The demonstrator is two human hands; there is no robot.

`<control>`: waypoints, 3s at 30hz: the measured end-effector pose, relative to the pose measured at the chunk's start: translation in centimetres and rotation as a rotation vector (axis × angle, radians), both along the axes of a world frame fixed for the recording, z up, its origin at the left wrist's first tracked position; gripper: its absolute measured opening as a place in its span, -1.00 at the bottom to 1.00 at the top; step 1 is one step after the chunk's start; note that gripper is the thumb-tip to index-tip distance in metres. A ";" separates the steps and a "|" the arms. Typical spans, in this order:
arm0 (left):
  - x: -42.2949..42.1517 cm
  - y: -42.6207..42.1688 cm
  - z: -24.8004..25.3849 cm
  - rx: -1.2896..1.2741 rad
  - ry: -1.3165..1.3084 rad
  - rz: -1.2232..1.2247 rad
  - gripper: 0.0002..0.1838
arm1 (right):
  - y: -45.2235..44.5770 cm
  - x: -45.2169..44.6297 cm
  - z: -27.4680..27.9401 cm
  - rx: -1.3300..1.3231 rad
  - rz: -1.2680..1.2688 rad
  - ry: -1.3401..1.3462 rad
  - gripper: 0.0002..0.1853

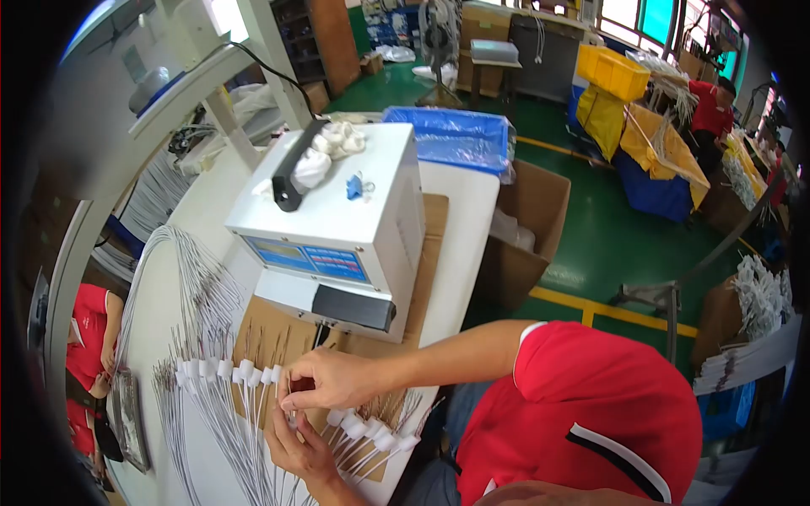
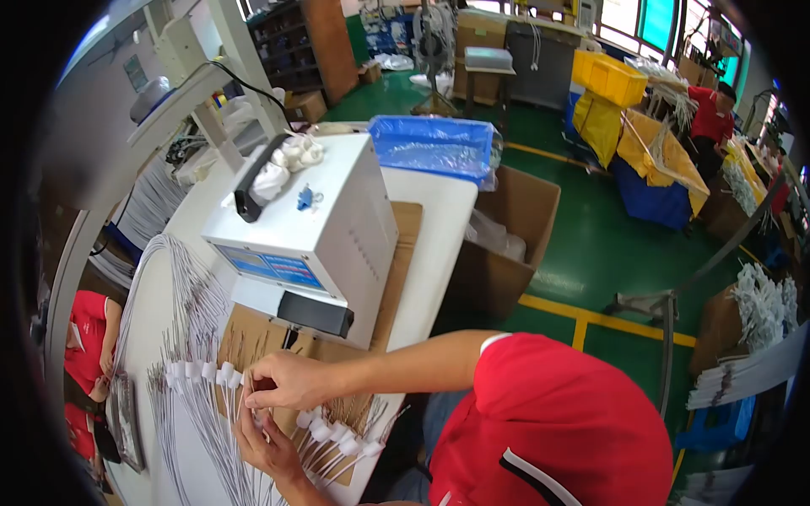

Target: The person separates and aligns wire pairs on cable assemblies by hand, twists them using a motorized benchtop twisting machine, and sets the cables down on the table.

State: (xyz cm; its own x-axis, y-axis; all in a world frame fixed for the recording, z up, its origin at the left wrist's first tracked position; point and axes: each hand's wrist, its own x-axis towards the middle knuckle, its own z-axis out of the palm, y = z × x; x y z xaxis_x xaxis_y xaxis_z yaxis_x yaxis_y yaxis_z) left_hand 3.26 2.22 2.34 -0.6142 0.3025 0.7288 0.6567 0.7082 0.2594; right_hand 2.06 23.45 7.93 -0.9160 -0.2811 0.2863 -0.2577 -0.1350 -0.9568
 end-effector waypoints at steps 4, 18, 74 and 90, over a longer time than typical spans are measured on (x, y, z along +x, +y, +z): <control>-0.1 0.4 0.5 -0.023 0.003 -0.006 -0.56 | 0.7 -0.4 0.2 0.036 0.006 -0.019 -0.82; -1.1 0.3 0.8 0.068 0.028 -0.024 -0.48 | 1.4 -0.6 0.0 -0.087 -0.012 -0.105 -0.64; -1.1 0.6 1.0 0.166 -0.014 -0.032 -0.57 | 0.1 -1.2 -0.6 -0.206 -0.015 -0.059 -0.60; -0.3 0.7 1.1 0.306 -0.360 -0.111 -0.72 | 0.9 -1.5 -0.6 -0.180 0.011 -0.071 -0.60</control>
State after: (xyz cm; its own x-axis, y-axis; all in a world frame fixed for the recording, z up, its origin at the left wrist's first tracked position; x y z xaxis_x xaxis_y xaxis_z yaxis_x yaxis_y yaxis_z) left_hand 2.98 2.95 3.48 -0.8200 0.1855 0.5414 0.5540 0.4946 0.6697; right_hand 0.60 24.35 7.30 -0.9329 -0.2411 0.2675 -0.1879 -0.3081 -0.9326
